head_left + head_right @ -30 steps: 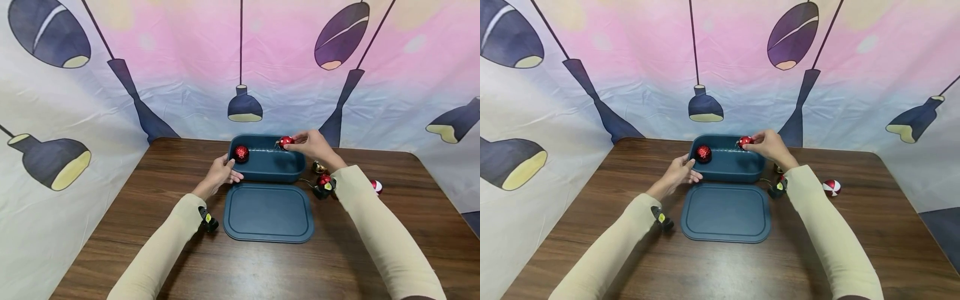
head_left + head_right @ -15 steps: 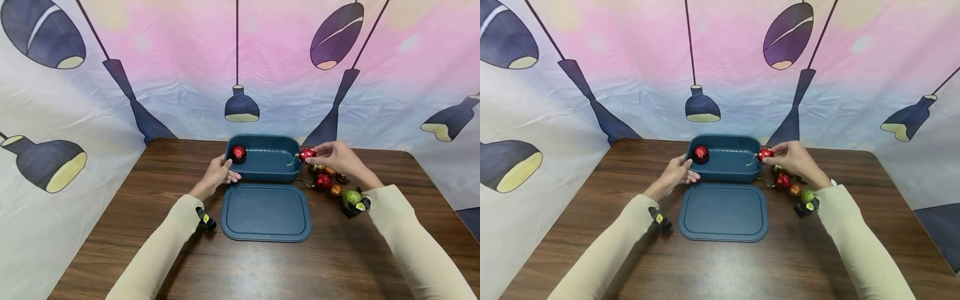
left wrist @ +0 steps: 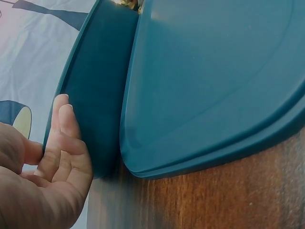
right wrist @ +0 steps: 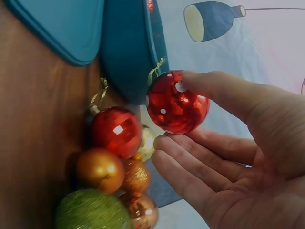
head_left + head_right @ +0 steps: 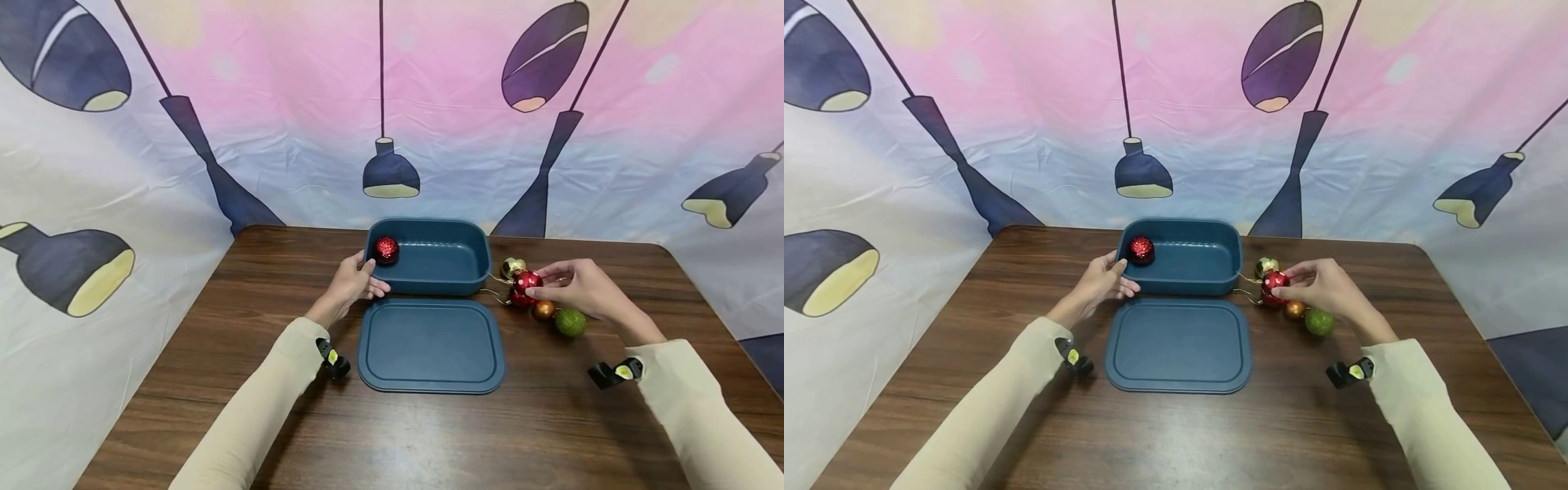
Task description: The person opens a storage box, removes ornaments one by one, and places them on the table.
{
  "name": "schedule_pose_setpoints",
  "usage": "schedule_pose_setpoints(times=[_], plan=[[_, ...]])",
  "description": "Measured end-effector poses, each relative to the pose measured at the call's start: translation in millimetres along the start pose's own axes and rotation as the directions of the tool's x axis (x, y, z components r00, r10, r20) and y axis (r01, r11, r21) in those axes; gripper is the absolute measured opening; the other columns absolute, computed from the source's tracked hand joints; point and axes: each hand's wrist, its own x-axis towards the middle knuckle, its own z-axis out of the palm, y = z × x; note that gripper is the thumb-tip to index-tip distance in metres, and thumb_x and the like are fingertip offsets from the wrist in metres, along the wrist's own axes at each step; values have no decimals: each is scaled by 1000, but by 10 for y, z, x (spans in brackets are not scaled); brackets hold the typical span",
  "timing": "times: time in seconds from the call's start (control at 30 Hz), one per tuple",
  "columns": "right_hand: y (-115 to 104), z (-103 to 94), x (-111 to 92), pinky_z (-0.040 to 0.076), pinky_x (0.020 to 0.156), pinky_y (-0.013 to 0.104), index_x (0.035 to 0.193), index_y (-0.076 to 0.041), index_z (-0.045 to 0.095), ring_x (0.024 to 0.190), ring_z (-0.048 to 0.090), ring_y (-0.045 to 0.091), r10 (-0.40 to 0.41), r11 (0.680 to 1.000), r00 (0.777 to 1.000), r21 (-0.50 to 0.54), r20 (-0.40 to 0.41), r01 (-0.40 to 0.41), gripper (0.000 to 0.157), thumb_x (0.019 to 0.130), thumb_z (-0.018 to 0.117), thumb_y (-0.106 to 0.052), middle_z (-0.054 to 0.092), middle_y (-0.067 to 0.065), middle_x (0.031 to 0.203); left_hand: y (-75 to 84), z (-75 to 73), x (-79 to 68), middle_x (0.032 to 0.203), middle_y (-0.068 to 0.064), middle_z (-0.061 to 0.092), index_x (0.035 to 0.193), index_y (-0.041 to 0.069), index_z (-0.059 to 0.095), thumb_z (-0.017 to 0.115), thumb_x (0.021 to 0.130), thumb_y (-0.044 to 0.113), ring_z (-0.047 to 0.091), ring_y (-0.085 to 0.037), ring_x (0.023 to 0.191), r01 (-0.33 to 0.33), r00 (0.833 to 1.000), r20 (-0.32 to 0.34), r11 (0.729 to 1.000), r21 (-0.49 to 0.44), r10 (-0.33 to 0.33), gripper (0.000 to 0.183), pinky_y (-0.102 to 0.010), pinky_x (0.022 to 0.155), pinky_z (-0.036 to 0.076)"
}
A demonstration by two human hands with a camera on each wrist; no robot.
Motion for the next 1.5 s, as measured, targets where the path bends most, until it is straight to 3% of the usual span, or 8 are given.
schedule_pose_setpoints(times=[0.33,0.8,1.0,1.3,1.5], plan=[[148,134,-218,56,71,28,113,4,73,91,72,23,0,1000,1000,-15,-5,0,46,85,84,-32,72,20,111,-3,7,-4,78,-13,74,164,16,12,37,113,23,70,-14,61,6,1000,1,1000,-3,-6,58,-21,56,51],[231,411,-260,58,69,30,103,5,75,83,74,23,-26,998,1000,-61,-14,25,43,79,89,-28,75,14,98,-7,-2,-2,77,-13,74,165,16,12,37,113,23,70,-15,61,10,1000,-10,1000,0,-10,58,-22,57,52],[219,414,-251,59,69,32,102,4,75,84,74,24,-18,998,1000,-62,-7,17,42,79,89,-28,75,15,98,14,4,-12,77,-12,74,164,15,13,37,113,22,69,-13,59,5,1000,-8,1000,9,-4,58,-21,56,51],[166,358,-258,58,70,30,110,8,72,85,74,23,18,999,1000,-39,15,-18,51,80,89,-30,76,14,96,-12,2,8,78,-13,74,165,16,11,37,113,23,71,-16,63,6,1000,-1,1000,-1,-6,58,-22,56,51],[76,258,-206,58,73,36,108,8,73,86,74,25,-33,996,999,-89,-11,32,46,81,88,-26,76,14,95,-16,-1,21,77,-13,74,164,16,11,37,113,23,71,-16,61,3,1000,-5,1000,-2,-3,59,-22,55,51]])
